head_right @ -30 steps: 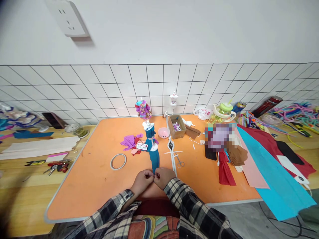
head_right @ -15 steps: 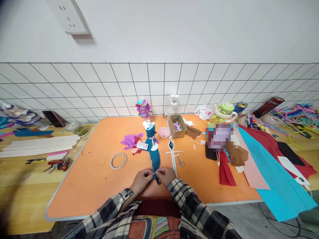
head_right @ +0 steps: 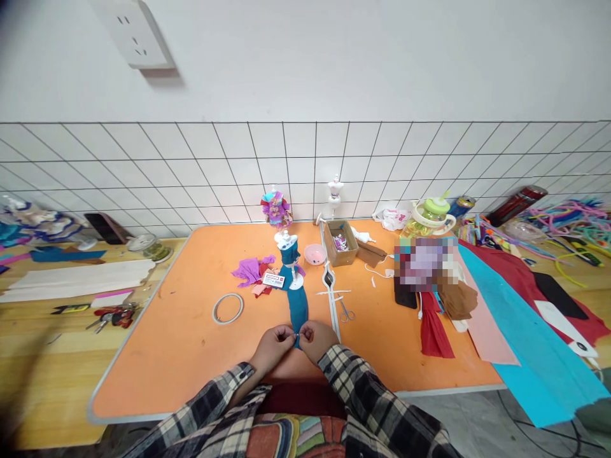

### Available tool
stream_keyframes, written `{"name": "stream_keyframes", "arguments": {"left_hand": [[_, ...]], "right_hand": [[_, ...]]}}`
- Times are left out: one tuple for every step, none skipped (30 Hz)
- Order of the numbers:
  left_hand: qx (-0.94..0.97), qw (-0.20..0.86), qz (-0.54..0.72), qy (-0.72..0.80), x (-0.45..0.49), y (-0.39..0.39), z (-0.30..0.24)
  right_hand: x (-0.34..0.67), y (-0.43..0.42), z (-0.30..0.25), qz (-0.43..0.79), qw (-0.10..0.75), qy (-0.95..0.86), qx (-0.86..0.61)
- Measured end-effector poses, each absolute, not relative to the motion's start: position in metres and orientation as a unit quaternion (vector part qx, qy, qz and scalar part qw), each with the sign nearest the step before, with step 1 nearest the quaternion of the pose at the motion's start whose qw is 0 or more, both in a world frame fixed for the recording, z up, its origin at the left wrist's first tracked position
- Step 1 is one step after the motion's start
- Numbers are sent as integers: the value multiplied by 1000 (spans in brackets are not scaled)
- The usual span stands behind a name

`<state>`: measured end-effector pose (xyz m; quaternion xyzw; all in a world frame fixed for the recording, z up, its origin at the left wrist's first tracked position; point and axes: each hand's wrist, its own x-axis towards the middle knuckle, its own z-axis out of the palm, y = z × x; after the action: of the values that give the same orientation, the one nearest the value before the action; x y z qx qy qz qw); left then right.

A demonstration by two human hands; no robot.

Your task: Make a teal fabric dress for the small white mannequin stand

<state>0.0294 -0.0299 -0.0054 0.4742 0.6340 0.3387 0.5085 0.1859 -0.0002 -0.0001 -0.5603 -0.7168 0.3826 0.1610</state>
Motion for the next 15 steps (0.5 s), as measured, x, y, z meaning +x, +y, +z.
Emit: {"name": "stream_keyframes", "arguments": {"left_hand": [[476, 509, 339, 632, 29, -30, -6], [478, 509, 339, 631, 29, -30, -7], [479, 510, 340, 629, 29, -30, -8], [481, 511, 340, 627, 29, -30, -9], [482, 511, 341, 625, 29, -30, -10], [483, 512, 341, 623, 29, -31, -11], [484, 513, 341, 622, 30, -31, -11], [485, 514, 341, 620, 30, -31, -12], [486, 515, 340, 619, 30, -31, -12], [487, 516, 338, 618, 30, -31, -12], [488, 516, 337, 618, 30, -31, -12], [489, 516, 336, 618, 30, -31, -12], [489, 515, 335, 619, 30, -31, -11], [489, 514, 335, 620, 30, -31, -11], [489, 512, 334, 622, 29, -31, -11]], "right_hand": [[186, 0, -1, 383, 161, -716, -562], [186, 0, -1, 382, 160, -715, -563], [186, 0, -2, 379, 159, -716, -564], [186, 0, -2, 377, 158, -717, -565], [187, 0, -3, 374, 157, -719, -565], [187, 0, -4, 371, 155, -721, -565], [187, 1, -5, 369, 154, -722, -564], [187, 1, -6, 367, 152, -724, -563], [187, 1, -7, 367, 150, -725, -563], [187, 1, -8, 367, 148, -726, -562], [186, 1, -9, 369, 145, -726, -563], [186, 1, -10, 370, 142, -724, -564], [186, 1, -10, 373, 138, -723, -565], [186, 1, -10, 375, 133, -721, -567], [186, 1, -10, 377, 129, -720, -569]]}}
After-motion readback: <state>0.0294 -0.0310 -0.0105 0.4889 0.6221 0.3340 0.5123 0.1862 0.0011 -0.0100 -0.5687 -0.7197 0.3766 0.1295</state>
